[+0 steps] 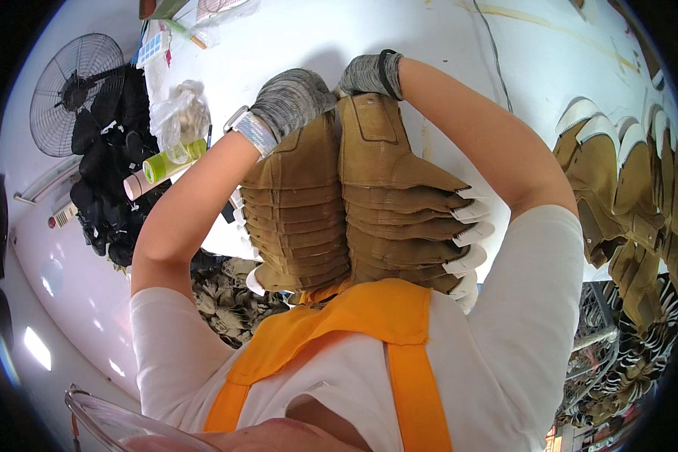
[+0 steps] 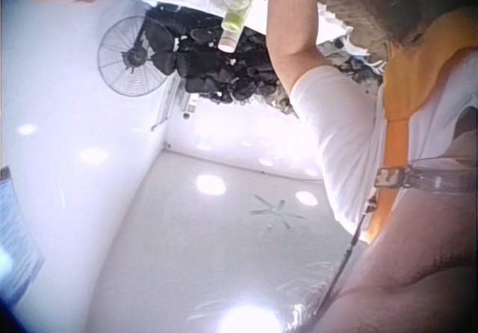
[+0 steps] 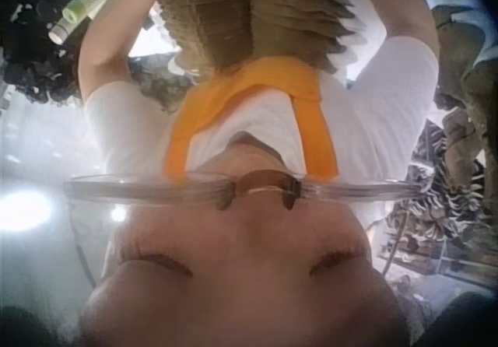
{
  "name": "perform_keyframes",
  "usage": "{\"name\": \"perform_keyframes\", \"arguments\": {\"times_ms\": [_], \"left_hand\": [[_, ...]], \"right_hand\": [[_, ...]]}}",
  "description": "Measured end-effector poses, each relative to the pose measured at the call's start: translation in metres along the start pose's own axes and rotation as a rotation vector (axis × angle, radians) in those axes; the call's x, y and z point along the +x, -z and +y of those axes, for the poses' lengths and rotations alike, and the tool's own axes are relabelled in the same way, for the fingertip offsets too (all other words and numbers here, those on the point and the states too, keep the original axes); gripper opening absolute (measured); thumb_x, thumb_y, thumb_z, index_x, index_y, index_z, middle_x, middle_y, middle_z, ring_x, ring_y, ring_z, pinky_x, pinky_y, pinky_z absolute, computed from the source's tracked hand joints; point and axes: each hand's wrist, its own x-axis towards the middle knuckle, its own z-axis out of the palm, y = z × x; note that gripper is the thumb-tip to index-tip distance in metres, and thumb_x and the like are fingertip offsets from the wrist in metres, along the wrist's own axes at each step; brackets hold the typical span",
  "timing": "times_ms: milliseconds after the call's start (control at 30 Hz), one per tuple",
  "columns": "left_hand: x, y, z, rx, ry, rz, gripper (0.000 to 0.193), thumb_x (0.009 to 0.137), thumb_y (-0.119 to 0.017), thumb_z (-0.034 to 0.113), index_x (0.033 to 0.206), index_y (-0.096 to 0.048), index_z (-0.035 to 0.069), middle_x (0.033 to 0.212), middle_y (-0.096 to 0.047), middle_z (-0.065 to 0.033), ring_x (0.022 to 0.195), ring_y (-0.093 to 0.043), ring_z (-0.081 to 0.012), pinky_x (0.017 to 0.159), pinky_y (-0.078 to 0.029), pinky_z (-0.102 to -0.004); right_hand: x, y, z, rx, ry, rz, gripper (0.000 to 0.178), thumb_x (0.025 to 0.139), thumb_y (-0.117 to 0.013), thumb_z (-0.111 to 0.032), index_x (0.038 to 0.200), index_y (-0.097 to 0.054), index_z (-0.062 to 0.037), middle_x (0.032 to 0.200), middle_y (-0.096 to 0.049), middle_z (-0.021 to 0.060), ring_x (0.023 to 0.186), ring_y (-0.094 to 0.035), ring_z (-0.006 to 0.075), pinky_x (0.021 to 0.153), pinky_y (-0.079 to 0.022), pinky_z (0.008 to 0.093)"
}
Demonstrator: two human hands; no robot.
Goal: The person picks up a bundle of shoe upper components, spreads them out on the work surface, and uses a pair of snips to trim excess threads and separate the individual pieces.
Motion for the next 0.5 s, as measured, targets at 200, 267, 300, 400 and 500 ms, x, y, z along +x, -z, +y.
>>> {"name": "perform_keyframes", "arguments": {"times_ms": [200,267,300,400,500], "left_hand": [[-0.012,-0.002,0.006,-0.104,0.056,0.029,0.043,0.09,-0.055,0.04,0.093,-0.072,0.0,0.08,-0.068,-0.0171,0.071,-0.066,-0.0279,0.069,-0.053,-0.042],[-0.017,-0.004,0.006,-0.08,0.009,0.088,0.04,0.089,-0.056,0.039,0.088,-0.072,0.002,0.076,-0.068,-0.0153,0.07,-0.067,-0.0267,0.065,-0.053,-0.0414],[-0.018,-0.004,0.008,-0.041,0.005,0.111,0.04,0.088,-0.056,0.039,0.086,-0.072,0.002,0.075,-0.068,-0.0145,0.07,-0.067,-0.0263,0.065,-0.053,-0.0411],[-0.018,-0.003,0.014,0.079,0.003,0.142,0.038,0.086,-0.057,0.04,0.082,-0.071,0.005,0.073,-0.068,-0.0107,0.068,-0.066,-0.0247,0.062,-0.053,-0.0398],[-0.025,-0.002,0.014,0.068,-0.059,0.186,0.038,0.086,-0.057,0.041,0.085,-0.072,0.006,0.073,-0.068,-0.0111,0.069,-0.067,-0.025,0.064,-0.053,-0.0396]], "right_hand": [[0.007,-0.002,-0.001,-0.083,-0.009,0.0,0.02,0.09,-0.057,-0.017,0.096,-0.072,-0.0066,0.087,-0.07,0.0074,0.069,-0.061,0.0164,0.073,-0.053,0.0286],[0.003,-0.007,0.001,0.018,-0.042,0.005,0.021,0.091,-0.056,-0.019,0.101,-0.07,-0.0081,0.091,-0.07,0.0066,0.072,-0.06,0.0158,0.077,-0.052,0.0277],[0.001,-0.01,0.003,0.068,-0.058,0.007,0.021,0.091,-0.056,-0.02,0.103,-0.069,-0.0088,0.093,-0.07,0.0062,0.074,-0.06,0.0156,0.078,-0.051,0.0273],[-0.013,0.001,-0.008,0.234,-0.113,0.059,0.022,0.089,-0.058,-0.024,0.101,-0.068,-0.0092,0.09,-0.068,0.0069,0.073,-0.058,0.016,0.078,-0.05,0.0281],[-0.048,0.052,-0.038,0.357,-0.129,0.121,0.022,0.083,-0.064,-0.027,0.084,-0.07,-0.0062,0.072,-0.065,0.0101,0.062,-0.055,0.0184,0.069,-0.05,0.0328]]}}
